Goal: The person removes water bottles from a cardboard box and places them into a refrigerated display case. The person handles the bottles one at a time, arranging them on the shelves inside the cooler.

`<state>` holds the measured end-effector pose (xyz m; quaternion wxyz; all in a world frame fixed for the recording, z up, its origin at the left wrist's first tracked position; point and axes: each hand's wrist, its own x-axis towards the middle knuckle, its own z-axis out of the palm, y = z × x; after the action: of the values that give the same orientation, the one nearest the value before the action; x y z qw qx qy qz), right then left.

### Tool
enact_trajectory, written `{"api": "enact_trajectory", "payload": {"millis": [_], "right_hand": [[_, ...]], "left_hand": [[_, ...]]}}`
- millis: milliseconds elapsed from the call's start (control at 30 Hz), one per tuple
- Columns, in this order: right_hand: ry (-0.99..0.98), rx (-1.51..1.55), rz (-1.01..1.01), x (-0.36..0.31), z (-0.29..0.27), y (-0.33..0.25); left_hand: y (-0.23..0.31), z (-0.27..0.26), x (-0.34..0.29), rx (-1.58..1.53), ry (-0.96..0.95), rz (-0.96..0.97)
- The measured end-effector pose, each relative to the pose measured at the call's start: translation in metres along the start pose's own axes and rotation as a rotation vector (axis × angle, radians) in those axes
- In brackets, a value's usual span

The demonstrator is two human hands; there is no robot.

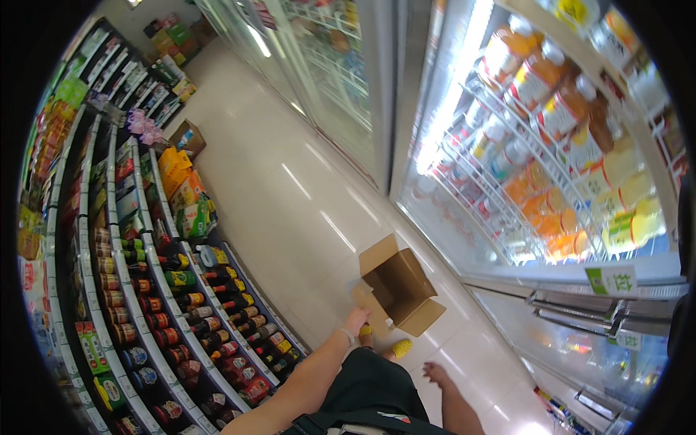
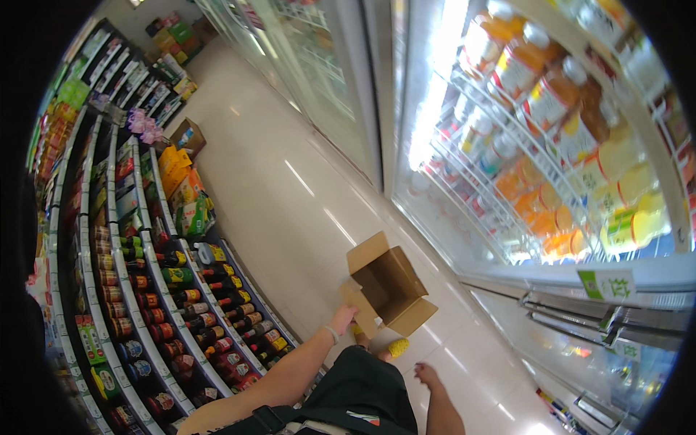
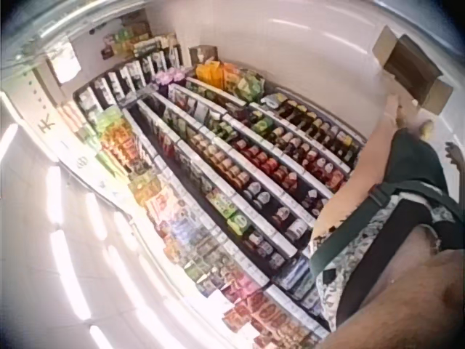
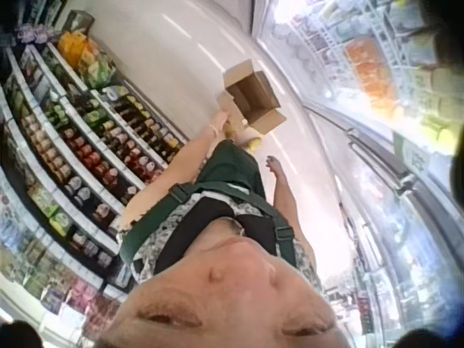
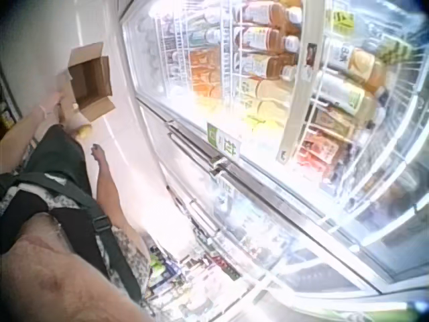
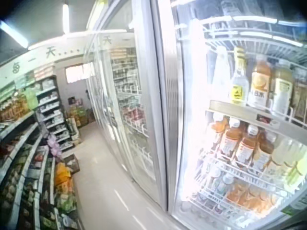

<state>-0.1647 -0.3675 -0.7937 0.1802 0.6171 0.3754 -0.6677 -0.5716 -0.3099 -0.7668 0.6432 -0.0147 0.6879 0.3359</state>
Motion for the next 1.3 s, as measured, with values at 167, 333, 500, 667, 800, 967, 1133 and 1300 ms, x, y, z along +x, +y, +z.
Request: {"api": "enact_trajectory", "payload": {"millis": [167, 333, 500, 667, 800, 967, 1133, 1300], "right_hand": [[0.142, -0.223, -0.176, -0.034, 0.049, -0.055], [0.13, 0.159, -0.008, -0.041, 0.041, -0.197], [0.155, 0.002, -0.161, -0.027, 0.017, -0.346], [0.107, -0.018, -0.406, -0.024, 0.048, -0.528], [-0.201, 0.086, -0.521, -0.044, 0.109, -0.692], [-0.628, 0.181, -0.54, -0.097, 0.223, -0.9], [-0.533, 0.019, -0.632, -0.065, 0.299, -1.062], [-0.622, 0.057, -0.713, -0.075, 0.371, -1.217]], "left_hand": [[0.038, -0.085, -0.057, -0.346, 0.001, 0.098], [0.104, -0.17, -0.103, -0.426, 0.06, 0.223], [0.166, -0.241, -0.144, -0.518, 0.17, 0.394], [0.251, -0.293, -0.161, -0.545, 0.265, 0.541], [0.331, -0.33, -0.159, -0.549, 0.316, 0.559], [0.434, -0.384, -0.171, -0.62, 0.354, 0.684], [0.525, -0.448, -0.159, -0.621, 0.392, 0.795], [0.617, -0.558, -0.125, -0.694, 0.414, 0.934]]}}
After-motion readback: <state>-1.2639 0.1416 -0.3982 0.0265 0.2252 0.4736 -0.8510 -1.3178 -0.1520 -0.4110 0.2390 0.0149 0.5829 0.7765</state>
